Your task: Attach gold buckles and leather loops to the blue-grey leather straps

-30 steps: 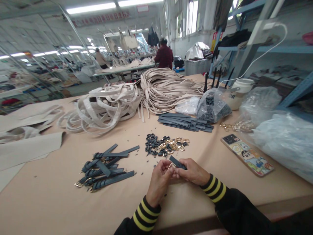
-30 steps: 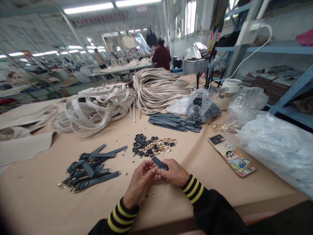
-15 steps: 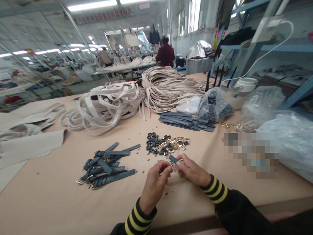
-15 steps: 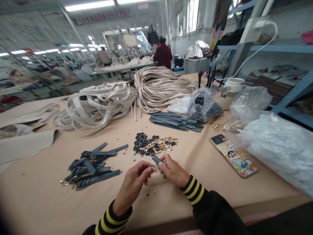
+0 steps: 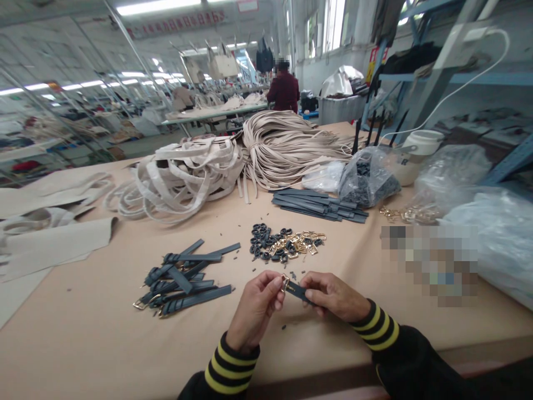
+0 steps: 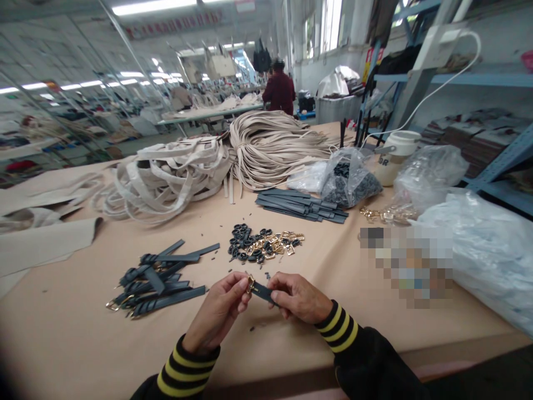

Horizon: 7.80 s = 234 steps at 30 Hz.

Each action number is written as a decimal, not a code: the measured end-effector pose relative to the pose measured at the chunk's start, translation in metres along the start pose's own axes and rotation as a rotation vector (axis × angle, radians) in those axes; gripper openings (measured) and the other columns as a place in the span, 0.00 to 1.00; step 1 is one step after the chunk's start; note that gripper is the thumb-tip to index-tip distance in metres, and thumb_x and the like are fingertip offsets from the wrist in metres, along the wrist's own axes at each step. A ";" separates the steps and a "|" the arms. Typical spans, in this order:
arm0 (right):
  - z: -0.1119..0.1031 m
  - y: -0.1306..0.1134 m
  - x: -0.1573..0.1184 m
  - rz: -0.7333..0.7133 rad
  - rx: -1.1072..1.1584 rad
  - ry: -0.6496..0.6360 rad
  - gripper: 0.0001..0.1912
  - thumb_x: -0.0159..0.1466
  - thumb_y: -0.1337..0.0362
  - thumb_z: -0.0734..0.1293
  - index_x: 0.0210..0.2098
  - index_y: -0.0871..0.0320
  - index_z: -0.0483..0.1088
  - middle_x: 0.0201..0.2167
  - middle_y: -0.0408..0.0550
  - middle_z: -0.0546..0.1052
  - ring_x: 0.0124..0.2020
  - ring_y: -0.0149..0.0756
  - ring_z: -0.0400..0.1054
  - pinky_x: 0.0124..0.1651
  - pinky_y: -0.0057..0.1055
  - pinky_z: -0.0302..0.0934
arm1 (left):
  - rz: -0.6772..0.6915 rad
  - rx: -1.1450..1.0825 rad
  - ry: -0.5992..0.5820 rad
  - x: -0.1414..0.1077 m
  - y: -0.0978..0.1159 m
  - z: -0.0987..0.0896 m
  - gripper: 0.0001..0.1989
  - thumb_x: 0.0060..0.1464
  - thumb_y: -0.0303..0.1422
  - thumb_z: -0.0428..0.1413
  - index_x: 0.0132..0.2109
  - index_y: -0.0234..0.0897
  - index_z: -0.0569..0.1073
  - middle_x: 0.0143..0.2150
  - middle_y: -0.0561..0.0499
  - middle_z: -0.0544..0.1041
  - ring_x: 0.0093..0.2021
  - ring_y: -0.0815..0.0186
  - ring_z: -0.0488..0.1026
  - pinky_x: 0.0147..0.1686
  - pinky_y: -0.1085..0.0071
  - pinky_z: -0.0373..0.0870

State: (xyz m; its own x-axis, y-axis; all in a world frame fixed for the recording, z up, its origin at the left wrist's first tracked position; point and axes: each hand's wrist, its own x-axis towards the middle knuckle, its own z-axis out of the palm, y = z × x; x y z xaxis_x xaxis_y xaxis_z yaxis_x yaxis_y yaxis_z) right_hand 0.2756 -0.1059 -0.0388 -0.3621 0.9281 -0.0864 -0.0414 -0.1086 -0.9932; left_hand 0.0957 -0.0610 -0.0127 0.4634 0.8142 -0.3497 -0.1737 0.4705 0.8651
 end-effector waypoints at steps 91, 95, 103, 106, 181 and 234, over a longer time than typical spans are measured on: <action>0.023 -0.011 0.000 0.032 -0.494 0.007 0.03 0.58 0.68 0.60 0.29 0.59 0.63 0.20 0.39 0.66 0.21 0.25 0.58 0.23 0.21 0.51 | -0.058 -0.069 -0.231 -0.019 -0.039 -0.015 0.12 0.46 0.37 0.58 0.35 0.34 0.66 0.33 0.51 0.69 0.27 0.73 0.66 0.27 0.76 0.63; 0.023 -0.012 -0.003 0.056 -0.492 -0.073 0.02 0.58 0.67 0.60 0.31 0.59 0.64 0.20 0.39 0.68 0.19 0.25 0.61 0.23 0.20 0.52 | -0.100 -0.086 -0.333 -0.017 -0.047 -0.016 0.16 0.42 0.37 0.61 0.34 0.33 0.64 0.28 0.53 0.67 0.25 0.74 0.65 0.26 0.76 0.61; 0.015 -0.009 -0.010 0.130 -0.475 -0.098 0.02 0.59 0.68 0.58 0.31 0.59 0.62 0.21 0.40 0.71 0.19 0.26 0.64 0.24 0.21 0.56 | -0.032 0.031 -0.305 -0.017 -0.043 -0.023 0.12 0.45 0.36 0.58 0.30 0.32 0.64 0.28 0.52 0.69 0.26 0.74 0.64 0.28 0.75 0.60; 0.010 -0.009 -0.012 0.174 -0.415 -0.100 0.03 0.59 0.68 0.57 0.32 0.59 0.62 0.24 0.43 0.72 0.22 0.27 0.66 0.25 0.22 0.58 | 0.010 0.095 -0.202 -0.014 -0.040 -0.023 0.13 0.45 0.37 0.58 0.28 0.33 0.63 0.25 0.53 0.69 0.24 0.74 0.64 0.26 0.76 0.59; 0.004 -0.022 0.011 -0.024 -0.591 0.334 0.06 0.57 0.64 0.62 0.30 0.59 0.69 0.24 0.43 0.71 0.26 0.31 0.64 0.29 0.25 0.59 | 0.057 0.099 0.011 -0.005 -0.052 -0.002 0.13 0.51 0.40 0.50 0.30 0.35 0.58 0.18 0.57 0.69 0.13 0.75 0.66 0.10 0.83 0.59; 0.020 0.008 -0.006 0.100 -0.256 0.356 0.08 0.53 0.65 0.64 0.33 0.61 0.67 0.28 0.46 0.73 0.28 0.31 0.68 0.30 0.26 0.63 | 0.213 0.478 -0.056 -0.012 -0.053 -0.008 0.10 0.54 0.38 0.47 0.29 0.37 0.59 0.17 0.59 0.64 0.13 0.76 0.60 0.13 0.81 0.55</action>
State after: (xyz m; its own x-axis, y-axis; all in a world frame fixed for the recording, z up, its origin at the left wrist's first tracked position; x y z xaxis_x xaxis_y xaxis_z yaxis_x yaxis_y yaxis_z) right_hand 0.2589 -0.1198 -0.0449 -0.0077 0.9871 -0.1598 0.2257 -0.1540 -0.9620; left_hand 0.0930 -0.0929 -0.0573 0.5088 0.8495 -0.1396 0.1407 0.0779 0.9870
